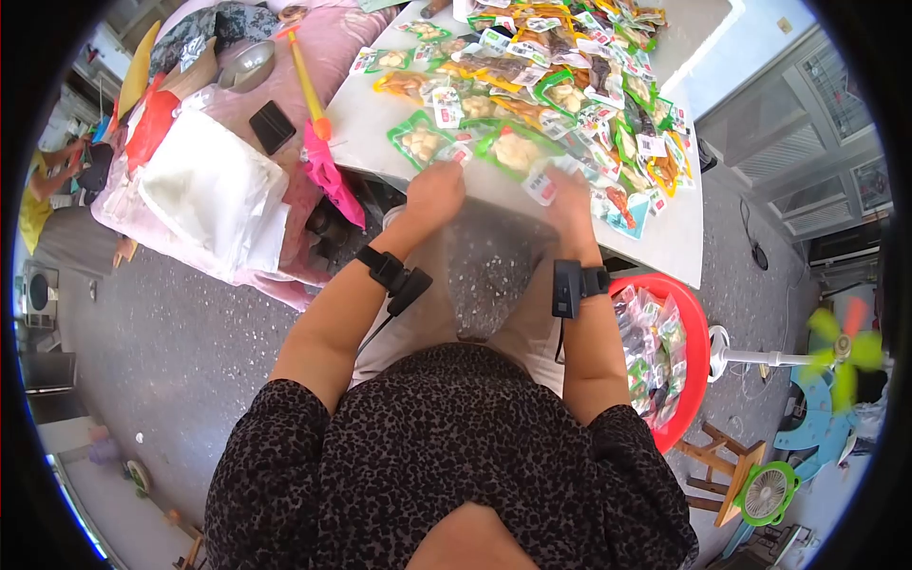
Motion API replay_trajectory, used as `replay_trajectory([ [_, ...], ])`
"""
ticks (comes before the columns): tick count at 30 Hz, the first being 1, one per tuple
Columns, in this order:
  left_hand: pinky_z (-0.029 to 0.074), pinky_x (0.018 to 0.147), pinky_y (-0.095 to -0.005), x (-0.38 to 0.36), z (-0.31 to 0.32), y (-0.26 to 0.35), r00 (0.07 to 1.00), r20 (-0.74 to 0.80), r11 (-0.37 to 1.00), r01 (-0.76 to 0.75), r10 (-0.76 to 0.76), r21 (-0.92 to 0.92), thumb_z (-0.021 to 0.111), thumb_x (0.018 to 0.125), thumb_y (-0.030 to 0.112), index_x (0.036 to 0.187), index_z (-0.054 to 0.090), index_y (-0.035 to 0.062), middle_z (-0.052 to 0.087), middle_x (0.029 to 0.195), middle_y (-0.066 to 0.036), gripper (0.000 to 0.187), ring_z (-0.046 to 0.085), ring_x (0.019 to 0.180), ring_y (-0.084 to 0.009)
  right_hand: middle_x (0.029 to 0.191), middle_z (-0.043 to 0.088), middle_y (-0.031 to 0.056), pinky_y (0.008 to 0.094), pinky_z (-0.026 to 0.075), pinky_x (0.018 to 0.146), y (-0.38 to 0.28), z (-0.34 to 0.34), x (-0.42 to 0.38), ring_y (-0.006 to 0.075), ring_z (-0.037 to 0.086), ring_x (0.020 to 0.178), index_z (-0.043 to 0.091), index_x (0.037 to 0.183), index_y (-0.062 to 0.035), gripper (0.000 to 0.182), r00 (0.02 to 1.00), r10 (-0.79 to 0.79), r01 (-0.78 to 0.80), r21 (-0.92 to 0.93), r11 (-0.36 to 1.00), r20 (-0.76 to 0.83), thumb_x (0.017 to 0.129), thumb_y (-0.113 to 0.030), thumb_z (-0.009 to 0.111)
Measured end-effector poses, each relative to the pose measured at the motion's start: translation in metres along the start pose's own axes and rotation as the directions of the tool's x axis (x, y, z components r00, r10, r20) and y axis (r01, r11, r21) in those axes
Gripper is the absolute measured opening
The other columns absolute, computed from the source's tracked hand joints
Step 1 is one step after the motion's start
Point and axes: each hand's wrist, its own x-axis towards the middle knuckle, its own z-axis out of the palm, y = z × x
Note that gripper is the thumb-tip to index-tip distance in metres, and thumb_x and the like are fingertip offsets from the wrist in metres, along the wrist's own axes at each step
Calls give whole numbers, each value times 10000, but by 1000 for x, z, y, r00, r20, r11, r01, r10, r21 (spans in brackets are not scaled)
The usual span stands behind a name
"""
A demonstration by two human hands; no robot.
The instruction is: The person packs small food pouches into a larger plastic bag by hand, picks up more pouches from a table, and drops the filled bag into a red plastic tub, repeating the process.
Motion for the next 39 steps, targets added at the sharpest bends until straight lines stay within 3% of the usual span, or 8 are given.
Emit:
replay_trajectory([
  [9, 414, 608, -415, 2, 3, -1, 1000, 20, 999, 17, -17, 36, 415, 726, 149, 720, 493, 28, 514, 735, -155, 144, 510, 692, -329, 710, 511, 12, 219, 379, 458, -27, -17, -12, 76, 448, 532, 509, 913, -20, 193, 994, -77, 50, -303, 952, -78, 721, -35, 503],
  [14, 417, 606, -416, 2, 1, 2, 1000, 14, 999, 27, -28, 44, 420, 724, 152, 723, 495, 27, 516, 737, -160, 145, 513, 689, -330, 715, 560, 50, 246, 416, 547, -30, -57, 9, 122, 535, 640, 525, 833, 21, 124, 969, -199, 129, -387, 913, -147, 728, -39, 496],
  [16, 417, 607, -416, 2, 4, 0, 1000, 6, 998, 29, -29, 53, 423, 723, 153, 720, 496, 27, 517, 737, -159, 145, 514, 689, -329, 685, 566, 88, 287, 416, 547, -23, -82, 23, 173, 548, 630, 518, 801, 26, 143, 954, -278, 147, -633, 760, -112, 712, -86, 518],
  [19, 418, 598, -419, 2, 3, 0, 1000, -2, 998, 20, -20, 55, 427, 720, 151, 712, 496, 27, 517, 729, -159, 143, 515, 675, -330, 659, 558, 168, 374, 408, 562, -21, -86, 25, 295, 548, 640, 494, 785, 17, 211, 816, -572, 152, -986, 69, 86, 683, -164, 530],
  [22, 418, 586, -420, 1, 5, -1, 1000, -23, 999, 7, -6, 49, 432, 716, 148, 706, 495, 27, 517, 721, -157, 137, 515, 661, -331, 704, 543, 219, 437, 399, 593, -26, -61, 5, 375, 524, 685, 473, 836, -6, 273, 771, -635, 95, -995, 32, 54, 676, -219, 530],
  [28, 416, 575, -419, 0, 6, -2, 998, -62, 999, -16, 18, 32, 443, 706, 138, 692, 490, 31, 513, 709, -148, 117, 511, 648, -329, 805, 543, 203, 436, 426, 622, -23, -43, 1, 352, 535, 730, 440, 925, -27, 342, 913, -407, -18, -989, -148, 44, 691, -255, 539],
  [34, 414, 582, -413, -2, 7, -5, 994, -104, 999, -44, 43, -7, 447, 699, 131, 689, 487, 34, 511, 707, -145, 105, 510, 659, -324, 836, 527, 189, 428, 431, 613, -10, -27, -3, 344, 537, 720, 469, 863, -30, 290, 894, -431, 31, -978, -205, 119, 694, -256, 532],
  [39, 418, 591, -412, -1, 6, -2, 998, -61, 1000, -15, 16, 24, 441, 701, 130, 693, 493, 39, 515, 713, -139, 105, 515, 670, -324, 819, 527, 187, 428, 425, 608, -11, -10, 14, 343, 530, 689, 489, 800, -22, 262, 799, -487, 318, -935, -155, 352, 680, -249, 549],
])
